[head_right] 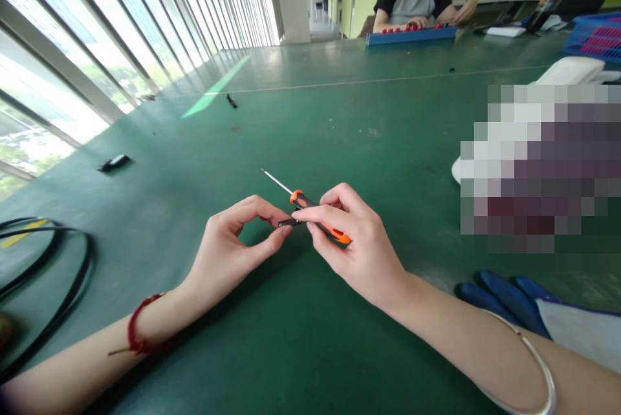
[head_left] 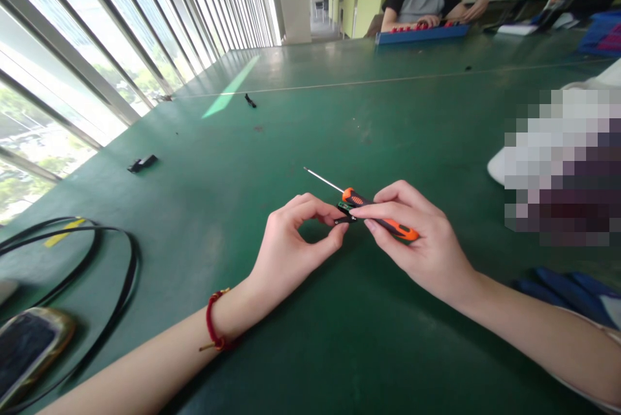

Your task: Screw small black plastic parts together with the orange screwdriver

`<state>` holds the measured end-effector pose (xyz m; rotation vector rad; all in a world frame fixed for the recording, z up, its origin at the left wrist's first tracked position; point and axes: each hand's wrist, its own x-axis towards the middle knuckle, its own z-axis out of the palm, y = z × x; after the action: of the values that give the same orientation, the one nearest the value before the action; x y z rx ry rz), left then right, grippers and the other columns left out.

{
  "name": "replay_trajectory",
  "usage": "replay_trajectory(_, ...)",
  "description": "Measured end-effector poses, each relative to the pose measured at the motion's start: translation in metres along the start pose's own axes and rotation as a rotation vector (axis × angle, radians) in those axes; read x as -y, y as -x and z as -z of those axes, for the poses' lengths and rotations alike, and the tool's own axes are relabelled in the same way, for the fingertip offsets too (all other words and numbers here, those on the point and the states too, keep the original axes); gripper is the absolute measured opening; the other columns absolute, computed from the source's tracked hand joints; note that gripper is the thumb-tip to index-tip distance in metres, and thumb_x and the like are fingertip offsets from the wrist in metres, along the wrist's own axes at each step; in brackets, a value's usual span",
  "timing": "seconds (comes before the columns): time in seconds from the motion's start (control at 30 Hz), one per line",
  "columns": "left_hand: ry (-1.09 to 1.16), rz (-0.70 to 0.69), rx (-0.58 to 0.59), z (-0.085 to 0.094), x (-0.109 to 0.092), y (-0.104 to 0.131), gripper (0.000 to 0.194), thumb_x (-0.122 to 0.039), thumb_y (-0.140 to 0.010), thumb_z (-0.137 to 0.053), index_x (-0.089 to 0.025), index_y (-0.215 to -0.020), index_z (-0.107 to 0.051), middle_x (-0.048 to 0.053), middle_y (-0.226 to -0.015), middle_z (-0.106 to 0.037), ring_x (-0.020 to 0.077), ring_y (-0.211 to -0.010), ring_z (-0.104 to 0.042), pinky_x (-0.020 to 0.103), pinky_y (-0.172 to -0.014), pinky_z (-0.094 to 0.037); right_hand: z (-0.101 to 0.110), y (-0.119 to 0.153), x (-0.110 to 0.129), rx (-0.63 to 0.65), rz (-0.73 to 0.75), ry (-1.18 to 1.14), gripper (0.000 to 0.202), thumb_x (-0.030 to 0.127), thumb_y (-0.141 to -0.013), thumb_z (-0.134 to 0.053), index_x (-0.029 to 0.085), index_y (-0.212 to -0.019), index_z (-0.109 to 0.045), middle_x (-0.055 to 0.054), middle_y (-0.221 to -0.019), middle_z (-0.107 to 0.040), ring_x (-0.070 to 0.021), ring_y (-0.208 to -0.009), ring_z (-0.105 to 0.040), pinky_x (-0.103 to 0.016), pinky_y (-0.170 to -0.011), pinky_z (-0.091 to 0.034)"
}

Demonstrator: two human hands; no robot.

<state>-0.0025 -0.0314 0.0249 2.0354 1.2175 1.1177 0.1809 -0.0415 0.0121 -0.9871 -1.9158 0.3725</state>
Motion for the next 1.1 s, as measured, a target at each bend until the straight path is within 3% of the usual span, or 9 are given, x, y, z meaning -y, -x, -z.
replay_trajectory(0.53,0.044,0.022,0.023,0.001,0.003,-0.002,0.004,-0.018,-0.076,-0.065,-0.016,-0.078,-0.066,0.000,-0.077,-0.065,0.0112,-0.073,-0.059,0.023,-0.070,-0.047,0.000,0.000,-0.001,-0.002,-0.032,-0.002,0.021,0.011,-0.083,-0.053,0.021,-0.094,-0.068,-0.003,-0.084,-0.051,-0.0125,-0.077,-0.056,-0.026,-0.067,-0.046)
replay_trajectory(0.93,-0.038,-0.141,0.109,0.003,0.008,-0.007,0.007,-0.023,-0.078,-0.065,-0.016,-0.081,-0.068,0.003,-0.084,-0.067,0.0142,-0.083,-0.060,0.026,-0.079,-0.047,0.002,-0.002,-0.008,0.058,-0.040,0.068,0.011,0.019,-0.080,-0.062,0.020,-0.090,-0.068,-0.002,-0.081,-0.054,-0.0146,-0.076,-0.055,-0.030,-0.070,-0.045)
replay_trajectory(1.1,-0.184,-0.189,0.175,0.006,0.015,-0.021,0.026,-0.025,-0.078,-0.064,-0.017,-0.102,-0.063,0.006,-0.098,-0.063,0.0177,-0.092,-0.059,0.030,-0.083,-0.048,0.008,-0.007,-0.018,-0.034,-0.089,0.061,0.011,0.019,-0.079,-0.062,0.019,-0.089,-0.068,-0.002,-0.081,-0.054,-0.0134,-0.074,-0.057,-0.027,-0.068,-0.045)
